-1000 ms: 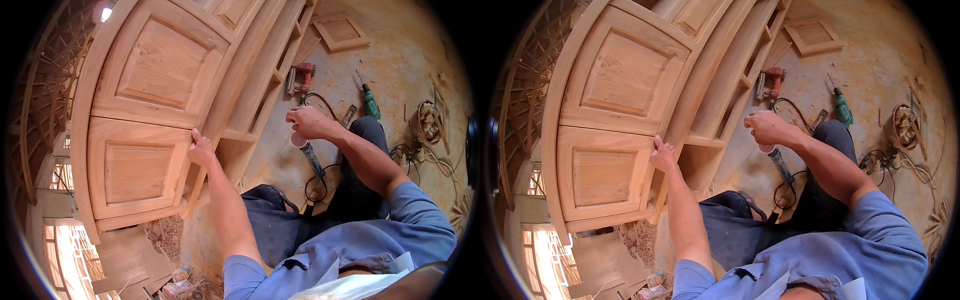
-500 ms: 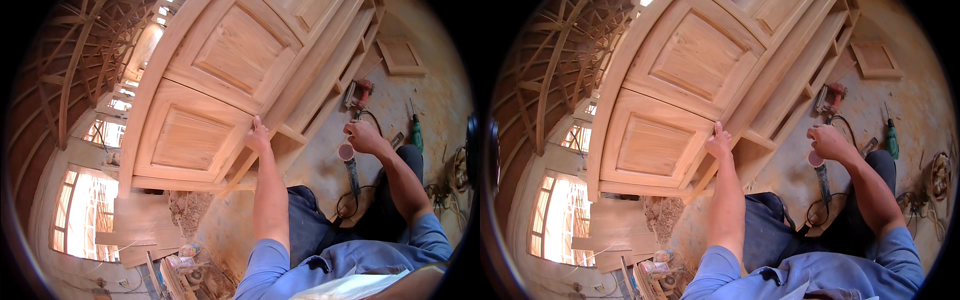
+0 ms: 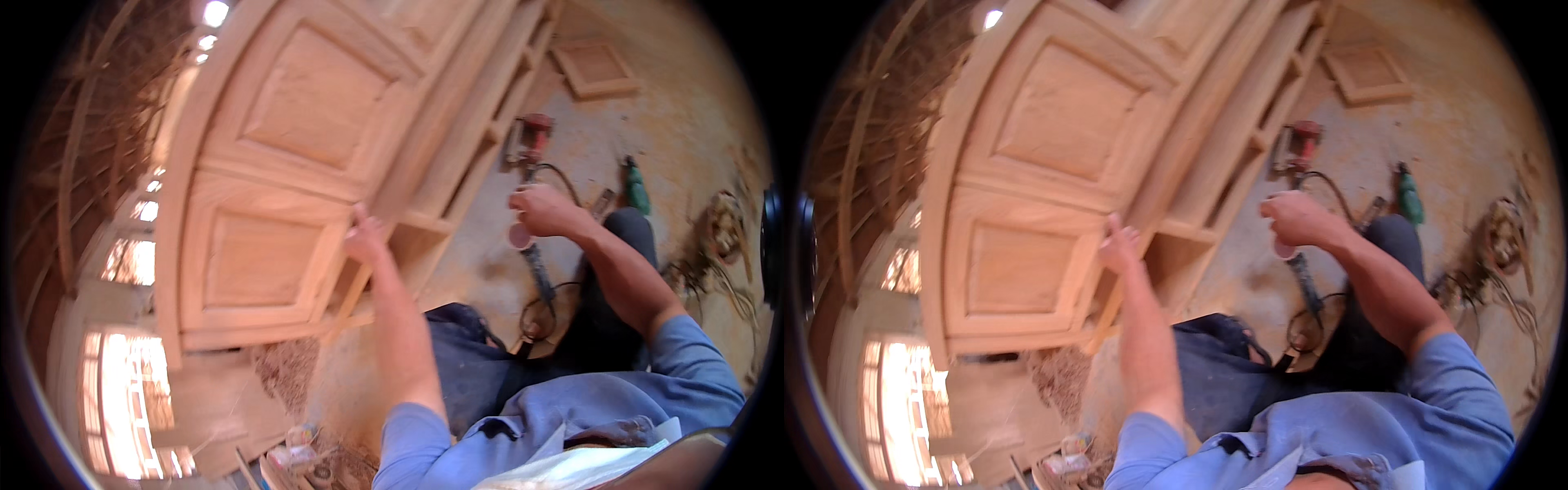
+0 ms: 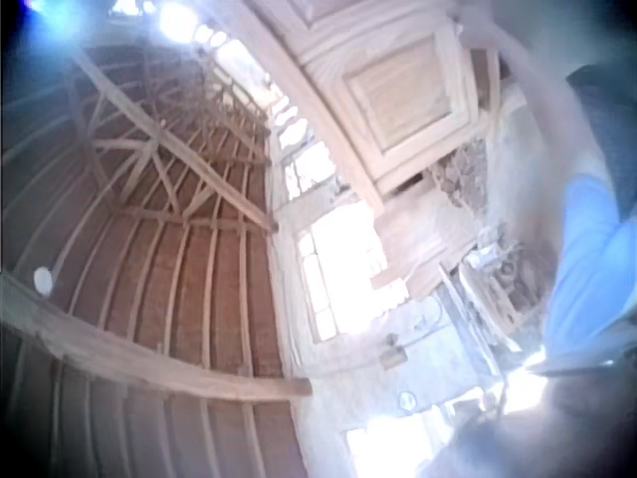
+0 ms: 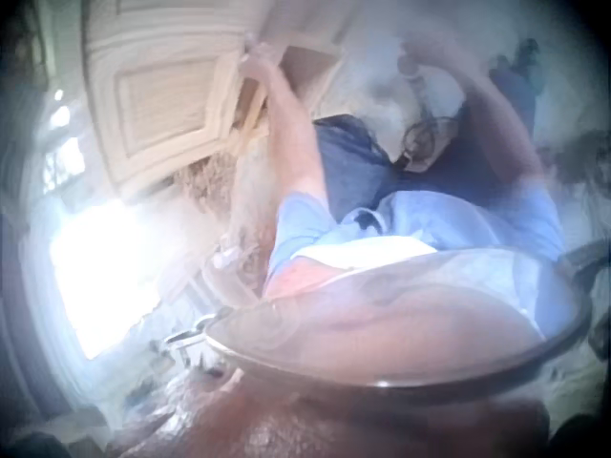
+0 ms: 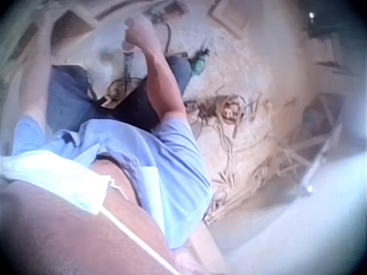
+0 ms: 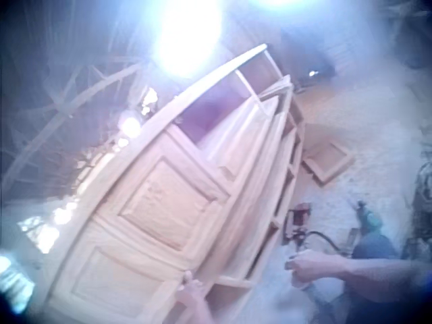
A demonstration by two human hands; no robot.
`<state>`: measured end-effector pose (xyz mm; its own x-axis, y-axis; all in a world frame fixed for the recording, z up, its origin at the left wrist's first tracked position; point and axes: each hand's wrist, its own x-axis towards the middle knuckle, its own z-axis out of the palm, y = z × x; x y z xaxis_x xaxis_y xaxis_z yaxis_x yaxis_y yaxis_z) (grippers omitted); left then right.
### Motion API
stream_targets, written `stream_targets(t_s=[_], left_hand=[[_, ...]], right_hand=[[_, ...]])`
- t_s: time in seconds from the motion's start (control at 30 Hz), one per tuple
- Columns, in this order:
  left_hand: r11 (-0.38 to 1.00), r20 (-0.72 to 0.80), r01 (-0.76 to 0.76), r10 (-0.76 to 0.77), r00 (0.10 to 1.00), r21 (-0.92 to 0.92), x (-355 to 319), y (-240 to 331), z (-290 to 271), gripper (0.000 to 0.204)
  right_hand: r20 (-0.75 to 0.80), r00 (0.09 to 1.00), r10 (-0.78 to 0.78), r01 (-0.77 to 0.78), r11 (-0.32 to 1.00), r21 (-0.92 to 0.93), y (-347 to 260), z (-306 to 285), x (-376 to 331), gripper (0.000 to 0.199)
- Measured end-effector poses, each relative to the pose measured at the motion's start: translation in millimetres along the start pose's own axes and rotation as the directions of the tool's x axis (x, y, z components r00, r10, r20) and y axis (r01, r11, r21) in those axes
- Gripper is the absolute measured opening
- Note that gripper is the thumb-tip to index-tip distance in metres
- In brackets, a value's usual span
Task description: The person uses an angle grinder with a sanding disc to smooth the edges and surfaces of a wooden cabinet door. They hold the door in place with one hand while operating the tool with the other, then wipe the surface with their hand to check the finish.
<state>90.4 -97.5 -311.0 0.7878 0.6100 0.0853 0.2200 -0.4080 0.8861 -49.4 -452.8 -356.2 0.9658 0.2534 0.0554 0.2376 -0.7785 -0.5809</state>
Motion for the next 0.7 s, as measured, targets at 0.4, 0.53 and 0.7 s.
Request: stream_targets(t_s=[0.4, 0.53, 0.7], left_hand=[[0.978, 0.045, 0.055, -0.047, 0.998, -0.202, -12.3, 14.3, 2.1, 0.063], [0.975, 0.043, 0.051, -0.043, 0.998, -0.217, -9.9, 12.2, 2.1, 0.062], [0.974, -0.002, 0.042, -0.044, 0.999, -0.223, -12.8, 13.5, 3.6, 0.060]], right_hand=[[-0.056, 0.997, -0.051, 0.052, 0.999, 0.017, 0.8, 3.7, -2.2, 0.015], [-0.013, 1.000, -0.026, 0.026, 1.000, 0.009, -4.0, 2.1, -0.6, 0.016], [0.032, 0.999, -0.014, 0.014, 1.000, -0.010, -3.0, 6.5, -1.2, 0.019]])
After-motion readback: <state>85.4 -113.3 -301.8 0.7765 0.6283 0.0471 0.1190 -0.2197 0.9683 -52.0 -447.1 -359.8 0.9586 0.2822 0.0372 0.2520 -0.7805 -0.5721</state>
